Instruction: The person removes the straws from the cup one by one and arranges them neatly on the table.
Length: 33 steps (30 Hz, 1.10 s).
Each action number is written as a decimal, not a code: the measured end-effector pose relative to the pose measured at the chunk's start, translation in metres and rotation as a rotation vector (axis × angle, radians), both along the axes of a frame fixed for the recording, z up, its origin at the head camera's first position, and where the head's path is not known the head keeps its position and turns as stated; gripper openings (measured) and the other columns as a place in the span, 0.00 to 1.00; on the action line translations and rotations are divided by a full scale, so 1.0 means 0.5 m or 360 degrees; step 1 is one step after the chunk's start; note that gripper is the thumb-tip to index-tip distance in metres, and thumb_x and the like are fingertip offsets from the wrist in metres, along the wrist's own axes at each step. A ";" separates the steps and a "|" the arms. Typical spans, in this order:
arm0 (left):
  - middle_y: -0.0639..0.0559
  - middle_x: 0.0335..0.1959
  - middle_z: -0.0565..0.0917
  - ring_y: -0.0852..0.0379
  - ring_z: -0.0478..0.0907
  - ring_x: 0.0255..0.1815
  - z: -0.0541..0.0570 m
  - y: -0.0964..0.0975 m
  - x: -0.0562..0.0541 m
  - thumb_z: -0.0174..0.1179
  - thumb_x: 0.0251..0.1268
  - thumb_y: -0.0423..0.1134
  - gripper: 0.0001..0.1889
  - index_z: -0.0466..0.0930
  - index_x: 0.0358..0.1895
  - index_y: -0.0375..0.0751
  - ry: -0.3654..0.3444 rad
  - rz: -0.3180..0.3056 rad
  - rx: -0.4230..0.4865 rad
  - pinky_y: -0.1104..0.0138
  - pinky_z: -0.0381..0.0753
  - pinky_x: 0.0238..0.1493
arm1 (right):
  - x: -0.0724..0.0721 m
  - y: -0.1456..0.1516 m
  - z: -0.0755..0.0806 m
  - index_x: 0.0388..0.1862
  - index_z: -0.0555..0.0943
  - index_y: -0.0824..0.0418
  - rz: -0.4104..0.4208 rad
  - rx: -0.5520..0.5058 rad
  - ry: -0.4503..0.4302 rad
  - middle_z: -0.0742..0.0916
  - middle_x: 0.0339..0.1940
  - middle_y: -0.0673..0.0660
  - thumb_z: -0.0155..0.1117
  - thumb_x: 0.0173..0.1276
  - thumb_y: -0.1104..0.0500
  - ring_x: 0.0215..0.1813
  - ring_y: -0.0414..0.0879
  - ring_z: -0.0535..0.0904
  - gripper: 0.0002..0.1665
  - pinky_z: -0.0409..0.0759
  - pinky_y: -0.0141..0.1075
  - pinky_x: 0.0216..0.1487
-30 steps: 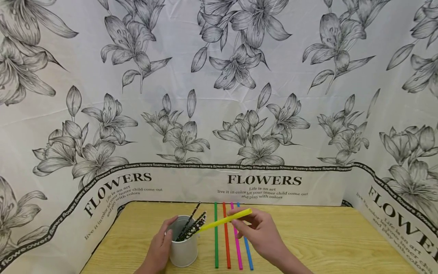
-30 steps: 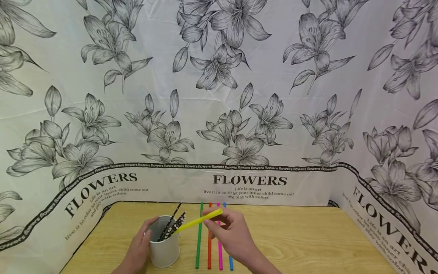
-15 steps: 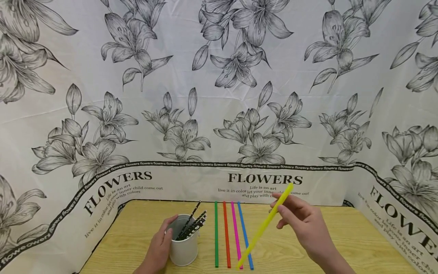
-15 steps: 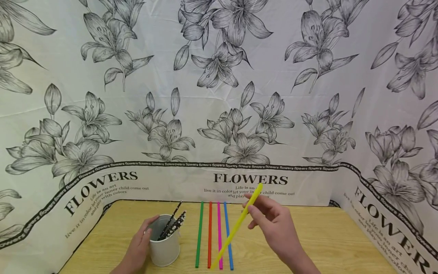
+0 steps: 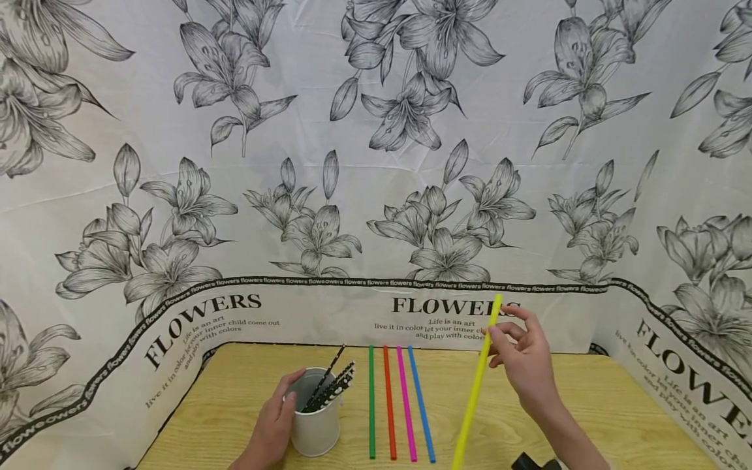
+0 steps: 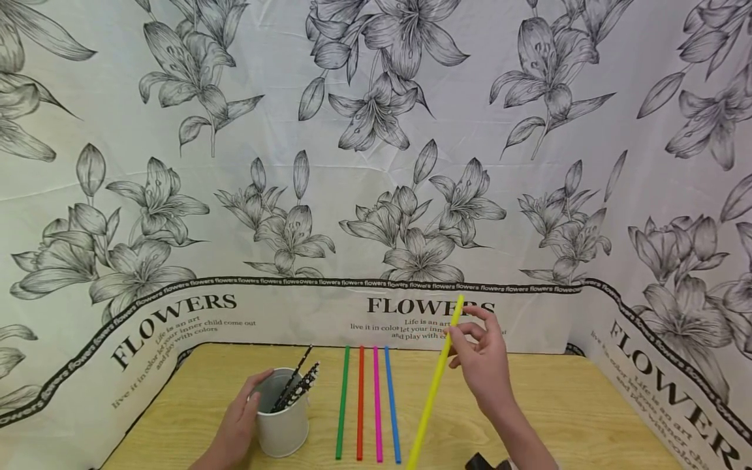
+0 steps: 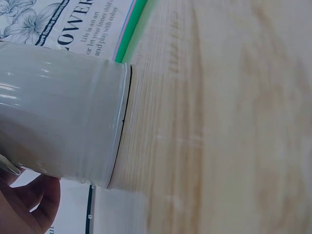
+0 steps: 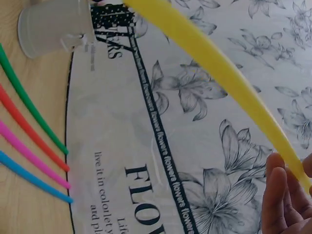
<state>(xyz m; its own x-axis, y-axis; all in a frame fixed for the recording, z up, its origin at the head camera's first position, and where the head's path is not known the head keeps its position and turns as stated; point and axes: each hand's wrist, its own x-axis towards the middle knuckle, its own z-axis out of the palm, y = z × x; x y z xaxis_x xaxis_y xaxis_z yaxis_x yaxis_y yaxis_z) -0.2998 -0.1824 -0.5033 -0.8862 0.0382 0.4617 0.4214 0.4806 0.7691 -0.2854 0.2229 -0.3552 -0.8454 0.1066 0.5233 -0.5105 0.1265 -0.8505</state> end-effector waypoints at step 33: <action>0.46 0.65 0.73 0.44 0.66 0.68 0.019 0.027 0.009 0.40 0.78 0.35 0.21 0.66 0.69 0.47 -0.0150 0.0039 0.0044 0.45 0.63 0.64 | -0.216 -0.039 -0.207 0.56 0.80 0.66 -0.0161 0.0416 -0.0543 0.80 0.41 0.61 0.64 0.65 0.67 0.34 0.49 0.80 0.19 0.82 0.40 0.29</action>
<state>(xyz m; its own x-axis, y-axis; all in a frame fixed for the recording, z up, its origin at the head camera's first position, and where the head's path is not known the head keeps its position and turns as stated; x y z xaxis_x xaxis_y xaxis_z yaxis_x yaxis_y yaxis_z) -0.2954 -0.1691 -0.4938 -0.9263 0.0046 0.3768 0.3351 0.4677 0.8179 -0.3932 0.2033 -0.4586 -0.9667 0.0989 0.2362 -0.1797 0.3949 -0.9010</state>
